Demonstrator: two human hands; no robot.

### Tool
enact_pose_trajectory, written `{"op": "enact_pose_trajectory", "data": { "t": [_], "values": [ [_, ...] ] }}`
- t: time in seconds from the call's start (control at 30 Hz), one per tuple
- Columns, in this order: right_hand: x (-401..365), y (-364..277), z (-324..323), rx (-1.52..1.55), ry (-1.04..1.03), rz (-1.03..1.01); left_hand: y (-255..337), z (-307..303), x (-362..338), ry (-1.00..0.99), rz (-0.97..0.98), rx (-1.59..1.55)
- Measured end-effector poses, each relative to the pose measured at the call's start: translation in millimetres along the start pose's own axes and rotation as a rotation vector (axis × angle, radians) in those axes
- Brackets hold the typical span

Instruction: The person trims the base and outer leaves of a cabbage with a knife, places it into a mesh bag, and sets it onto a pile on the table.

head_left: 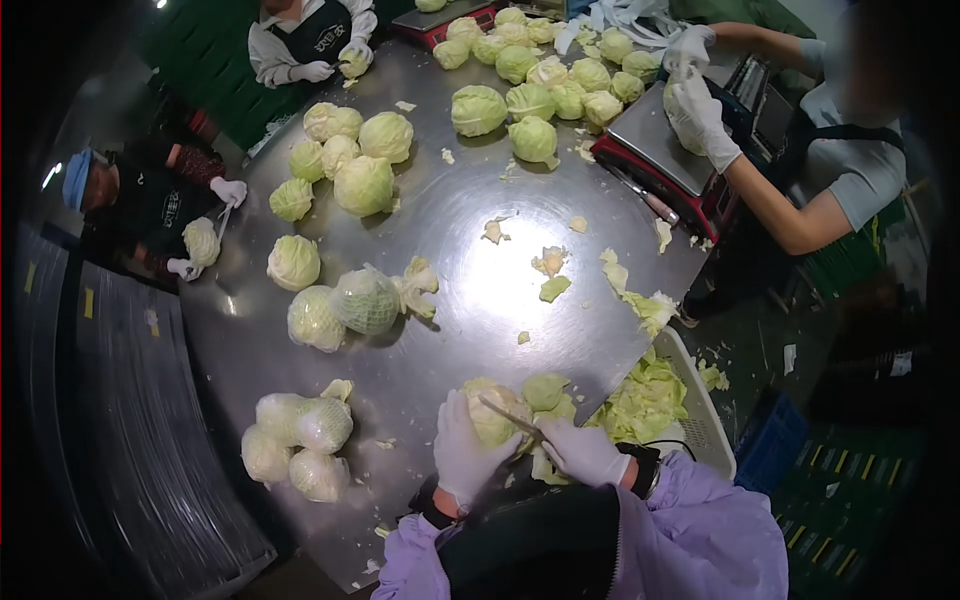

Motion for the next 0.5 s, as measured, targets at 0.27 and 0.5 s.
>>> {"op": "enact_pose_trajectory", "data": {
  "t": [0.27, 0.5],
  "values": [
    [31, 19, 24, -0.073, -0.030, -0.051, 0, -2, 8, -0.055, -0.059, 0.004],
    [36, 14, 11, -0.028, -0.191, 0.048, -3, 0, 15, -0.083, -0.020, 0.041]
  ]
}}
Point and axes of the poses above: each hand's wrist, its own x-axis towards the middle knuckle, its own z-axis out of the palm, y = z × x, the point moved 1 cm from there along x, towards the middle knuckle
